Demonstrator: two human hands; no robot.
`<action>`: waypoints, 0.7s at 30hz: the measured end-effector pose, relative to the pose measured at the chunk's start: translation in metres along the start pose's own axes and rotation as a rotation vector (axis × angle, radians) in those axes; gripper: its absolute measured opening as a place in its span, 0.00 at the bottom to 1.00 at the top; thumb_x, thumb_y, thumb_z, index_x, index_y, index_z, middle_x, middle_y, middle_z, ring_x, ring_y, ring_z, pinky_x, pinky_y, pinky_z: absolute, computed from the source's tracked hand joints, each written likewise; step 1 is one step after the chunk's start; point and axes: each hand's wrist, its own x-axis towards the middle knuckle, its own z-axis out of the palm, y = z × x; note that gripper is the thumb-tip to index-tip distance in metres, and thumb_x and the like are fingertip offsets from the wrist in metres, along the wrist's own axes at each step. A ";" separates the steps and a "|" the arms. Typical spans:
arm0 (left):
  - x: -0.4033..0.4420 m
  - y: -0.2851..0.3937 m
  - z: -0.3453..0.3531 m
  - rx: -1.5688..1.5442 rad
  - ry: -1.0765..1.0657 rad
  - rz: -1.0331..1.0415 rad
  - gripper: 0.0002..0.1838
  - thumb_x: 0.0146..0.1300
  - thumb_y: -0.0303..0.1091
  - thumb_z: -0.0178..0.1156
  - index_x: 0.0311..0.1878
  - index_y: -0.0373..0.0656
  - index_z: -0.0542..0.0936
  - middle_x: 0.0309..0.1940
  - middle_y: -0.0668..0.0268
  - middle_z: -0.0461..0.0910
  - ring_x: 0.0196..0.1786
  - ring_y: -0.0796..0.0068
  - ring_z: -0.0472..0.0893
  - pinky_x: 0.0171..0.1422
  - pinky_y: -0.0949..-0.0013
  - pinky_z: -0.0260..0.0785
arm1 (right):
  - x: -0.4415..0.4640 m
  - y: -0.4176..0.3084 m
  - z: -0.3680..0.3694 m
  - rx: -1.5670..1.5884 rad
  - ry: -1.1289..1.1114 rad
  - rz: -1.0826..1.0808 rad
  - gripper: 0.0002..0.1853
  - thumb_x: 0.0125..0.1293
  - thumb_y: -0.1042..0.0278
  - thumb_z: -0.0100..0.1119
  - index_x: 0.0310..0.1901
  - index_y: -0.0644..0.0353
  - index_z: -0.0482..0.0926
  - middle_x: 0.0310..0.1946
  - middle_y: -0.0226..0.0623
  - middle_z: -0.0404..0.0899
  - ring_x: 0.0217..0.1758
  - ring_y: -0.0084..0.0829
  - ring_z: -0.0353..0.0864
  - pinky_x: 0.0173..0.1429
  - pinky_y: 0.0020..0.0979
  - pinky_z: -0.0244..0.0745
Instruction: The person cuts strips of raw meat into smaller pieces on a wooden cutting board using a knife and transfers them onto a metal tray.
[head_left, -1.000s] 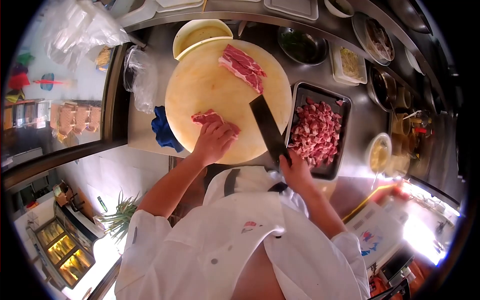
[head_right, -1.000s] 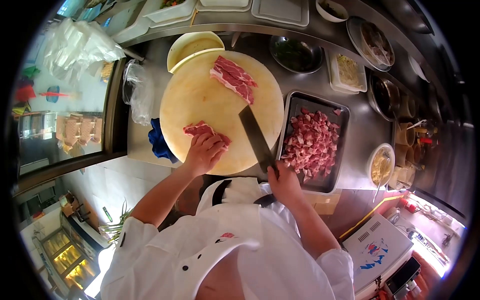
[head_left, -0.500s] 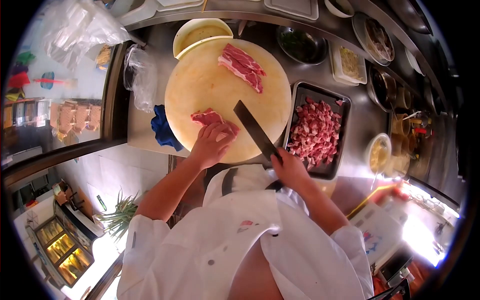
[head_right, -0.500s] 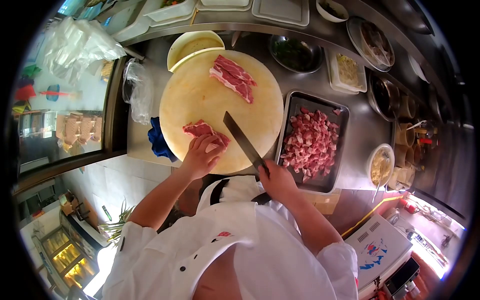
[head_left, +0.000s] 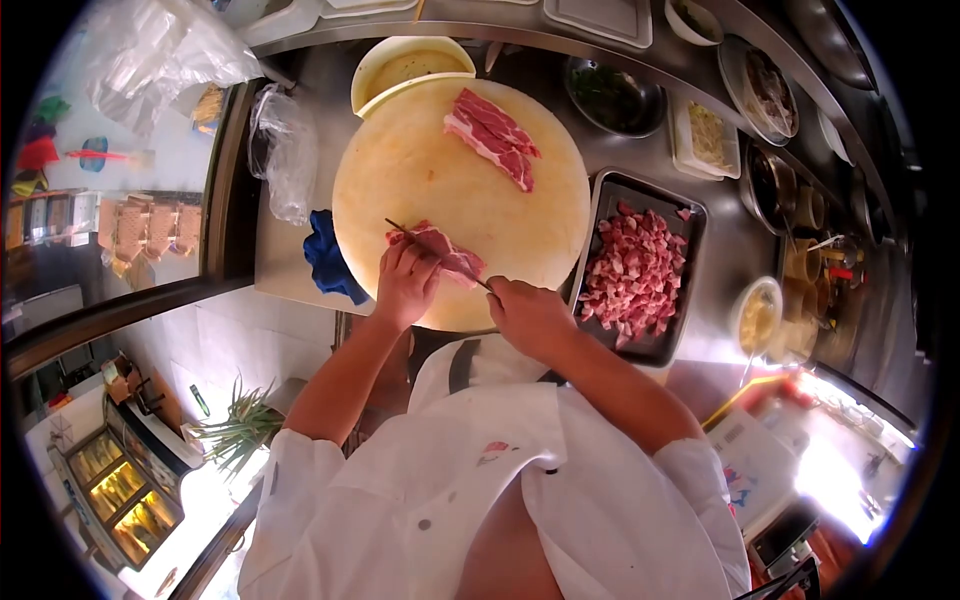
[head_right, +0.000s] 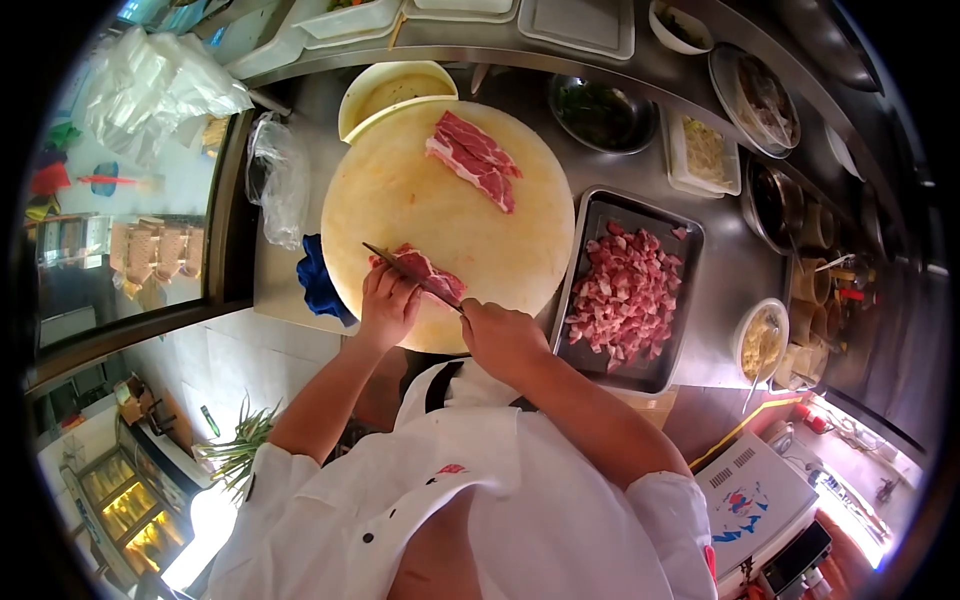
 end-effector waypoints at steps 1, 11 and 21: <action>-0.001 -0.001 0.001 -0.005 0.003 -0.002 0.18 0.64 0.35 0.71 0.57 0.52 0.83 0.59 0.60 0.79 0.65 0.46 0.77 0.69 0.44 0.70 | 0.001 0.000 0.001 -0.011 -0.011 0.003 0.10 0.80 0.61 0.54 0.48 0.60 0.75 0.30 0.49 0.84 0.32 0.56 0.88 0.40 0.56 0.84; 0.001 -0.001 -0.002 -0.046 0.001 -0.014 0.18 0.64 0.32 0.71 0.57 0.51 0.84 0.59 0.64 0.81 0.64 0.49 0.77 0.68 0.47 0.71 | 0.022 -0.011 -0.013 -0.107 -0.205 0.072 0.11 0.80 0.61 0.53 0.50 0.62 0.76 0.33 0.52 0.86 0.35 0.57 0.88 0.42 0.56 0.84; 0.000 -0.003 0.002 -0.047 0.011 -0.019 0.15 0.64 0.32 0.71 0.53 0.48 0.85 0.58 0.65 0.82 0.62 0.51 0.79 0.66 0.49 0.72 | 0.037 -0.018 -0.035 -0.132 -0.364 0.127 0.13 0.82 0.61 0.50 0.51 0.63 0.76 0.34 0.54 0.87 0.38 0.57 0.88 0.45 0.56 0.83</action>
